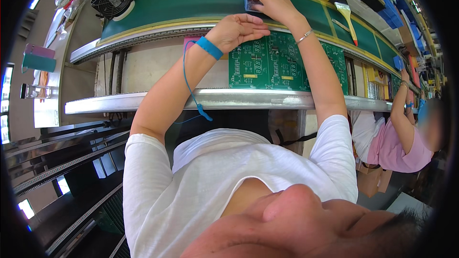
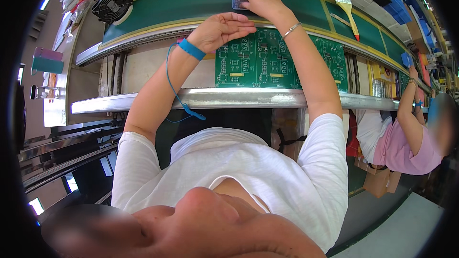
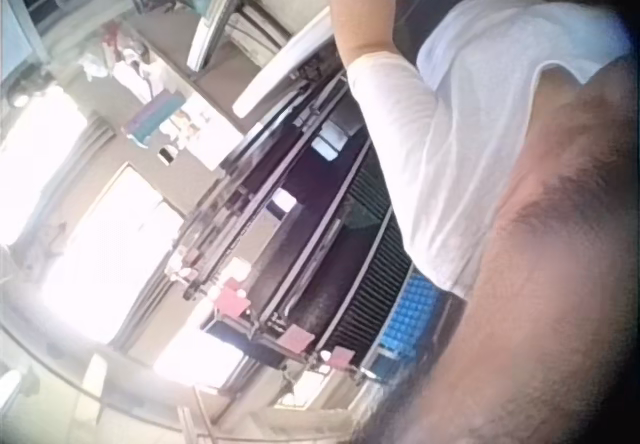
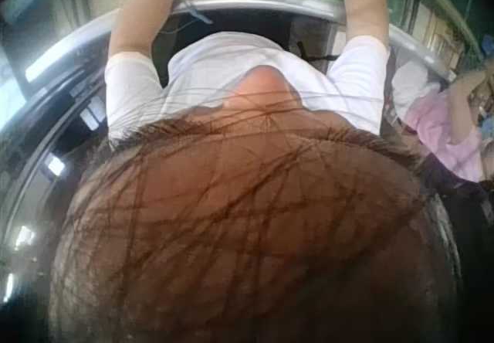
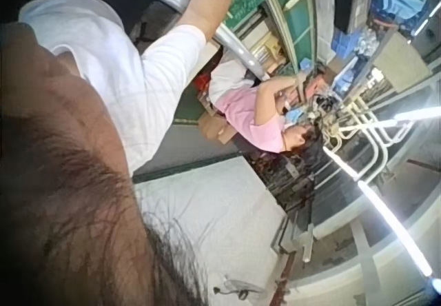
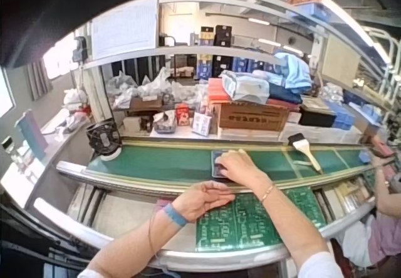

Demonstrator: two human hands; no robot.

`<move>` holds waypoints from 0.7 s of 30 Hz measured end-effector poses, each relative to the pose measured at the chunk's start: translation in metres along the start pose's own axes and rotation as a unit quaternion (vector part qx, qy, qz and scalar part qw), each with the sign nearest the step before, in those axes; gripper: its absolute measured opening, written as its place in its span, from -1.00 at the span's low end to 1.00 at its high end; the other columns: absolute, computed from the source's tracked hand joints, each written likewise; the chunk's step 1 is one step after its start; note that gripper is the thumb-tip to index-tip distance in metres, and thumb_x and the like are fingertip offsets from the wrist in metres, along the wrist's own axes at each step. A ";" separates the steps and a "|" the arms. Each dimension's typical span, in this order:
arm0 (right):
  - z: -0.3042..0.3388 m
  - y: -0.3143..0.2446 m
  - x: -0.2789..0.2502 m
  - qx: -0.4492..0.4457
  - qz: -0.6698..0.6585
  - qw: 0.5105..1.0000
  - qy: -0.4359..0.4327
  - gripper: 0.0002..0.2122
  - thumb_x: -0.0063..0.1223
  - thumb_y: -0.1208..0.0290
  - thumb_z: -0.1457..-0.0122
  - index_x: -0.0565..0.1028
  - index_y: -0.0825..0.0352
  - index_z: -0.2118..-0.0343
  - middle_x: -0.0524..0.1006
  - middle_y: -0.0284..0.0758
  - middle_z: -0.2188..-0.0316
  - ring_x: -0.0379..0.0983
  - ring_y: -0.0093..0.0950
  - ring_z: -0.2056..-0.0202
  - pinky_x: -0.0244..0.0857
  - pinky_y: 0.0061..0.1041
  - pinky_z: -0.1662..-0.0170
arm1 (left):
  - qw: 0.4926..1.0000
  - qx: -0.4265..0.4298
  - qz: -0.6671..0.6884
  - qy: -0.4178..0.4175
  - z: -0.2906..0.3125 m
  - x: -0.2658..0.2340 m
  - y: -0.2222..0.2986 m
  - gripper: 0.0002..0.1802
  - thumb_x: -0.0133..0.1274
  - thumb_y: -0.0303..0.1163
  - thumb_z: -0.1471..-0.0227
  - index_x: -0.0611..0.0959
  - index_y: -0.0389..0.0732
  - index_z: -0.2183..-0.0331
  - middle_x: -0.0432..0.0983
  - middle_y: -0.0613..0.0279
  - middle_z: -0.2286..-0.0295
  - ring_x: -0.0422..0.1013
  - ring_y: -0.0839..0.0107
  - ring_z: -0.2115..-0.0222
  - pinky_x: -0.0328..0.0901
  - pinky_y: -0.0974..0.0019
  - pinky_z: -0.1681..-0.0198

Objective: Placing small electronic components into a printed circuit board on an assembly line.

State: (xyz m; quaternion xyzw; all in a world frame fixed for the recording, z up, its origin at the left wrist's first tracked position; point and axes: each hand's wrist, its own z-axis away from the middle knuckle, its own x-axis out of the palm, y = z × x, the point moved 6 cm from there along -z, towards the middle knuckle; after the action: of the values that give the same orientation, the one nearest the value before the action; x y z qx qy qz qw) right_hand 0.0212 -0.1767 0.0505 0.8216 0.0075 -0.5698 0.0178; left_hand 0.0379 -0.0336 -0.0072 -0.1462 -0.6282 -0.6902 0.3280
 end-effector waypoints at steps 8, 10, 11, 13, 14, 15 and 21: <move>-0.001 0.006 -0.025 0.009 -0.017 0.998 0.066 -0.91 0.12 0.34 -0.20 0.60 0.19 0.31 0.65 -0.39 0.33 0.55 -0.32 0.26 0.30 -0.23 0.13 | 0.996 -0.008 -0.063 0.056 -0.001 -0.014 -0.002 -0.73 -0.10 -0.53 -0.34 0.47 -0.48 0.00 0.52 -0.23 0.04 0.52 0.11 -0.02 0.50 0.31 -0.07; -0.003 0.006 -0.027 0.026 -0.015 0.999 0.030 -0.91 0.12 0.38 -0.22 0.61 0.24 0.30 0.64 -0.36 0.34 0.56 -0.37 0.28 0.34 -0.30 0.16 | 0.998 -0.001 -0.059 0.038 -0.002 -0.013 -0.002 -0.71 -0.08 -0.51 -0.35 0.50 -0.46 -0.02 0.58 -0.13 0.10 0.58 0.22 0.09 0.53 0.38 0.01; 0.000 0.007 -0.031 0.029 -0.013 0.999 0.029 -0.91 0.12 0.38 -0.22 0.61 0.24 0.30 0.64 -0.36 0.34 0.56 -0.37 0.28 0.34 -0.30 0.16 | 0.998 -0.003 -0.059 0.035 -0.001 -0.010 -0.002 -0.71 -0.08 -0.51 -0.35 0.50 -0.46 -0.02 0.58 -0.13 0.10 0.58 0.22 0.09 0.53 0.38 0.01; 0.011 0.007 -0.043 0.023 -0.031 0.997 0.065 -0.91 0.18 0.37 -0.11 0.62 0.19 0.34 0.56 -0.26 0.39 0.53 -0.17 0.22 0.39 -0.17 0.17 | 0.998 0.021 -0.059 0.031 0.002 -0.004 0.001 -0.68 -0.06 -0.50 -0.34 0.50 -0.44 -0.06 0.60 -0.06 0.12 0.61 0.29 0.16 0.54 0.42 0.07; 0.017 0.012 -0.044 0.027 -0.028 0.997 0.064 -0.91 0.18 0.37 -0.11 0.62 0.19 0.34 0.56 -0.26 0.39 0.53 -0.17 0.22 0.39 -0.17 0.17 | 0.998 0.019 -0.058 0.027 0.002 -0.002 0.001 -0.68 -0.06 -0.50 -0.34 0.50 -0.44 -0.06 0.60 -0.06 0.12 0.61 0.29 0.16 0.54 0.42 0.07; 0.025 0.020 -0.043 0.047 -0.133 0.989 0.052 -0.90 0.17 0.40 -0.17 0.62 0.25 0.29 0.60 -0.31 0.37 0.55 -0.34 0.25 0.40 -0.31 0.17 | 0.996 0.021 -0.086 0.026 0.002 -0.001 0.002 -0.68 -0.05 -0.48 -0.33 0.51 -0.43 -0.05 0.61 -0.02 0.14 0.61 0.33 0.18 0.55 0.42 0.09; 0.088 0.038 -0.054 0.138 -0.325 0.935 0.029 -0.86 0.21 0.45 -0.22 0.64 0.33 0.19 0.67 -0.39 0.30 0.58 -0.60 0.25 0.45 -0.61 0.10 | 0.981 -0.009 -0.190 0.029 0.002 -0.009 -0.003 -0.73 0.01 -0.44 -0.32 0.62 -0.41 0.06 0.63 0.16 0.27 0.58 0.51 0.33 0.51 0.52 0.29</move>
State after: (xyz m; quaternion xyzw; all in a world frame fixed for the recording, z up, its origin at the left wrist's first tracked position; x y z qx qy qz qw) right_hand -0.0788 -0.2179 0.0712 0.7848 0.1959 -0.5158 -0.2822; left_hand 0.0421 -0.0288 -0.0150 -0.0071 -0.6284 -0.7496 0.2078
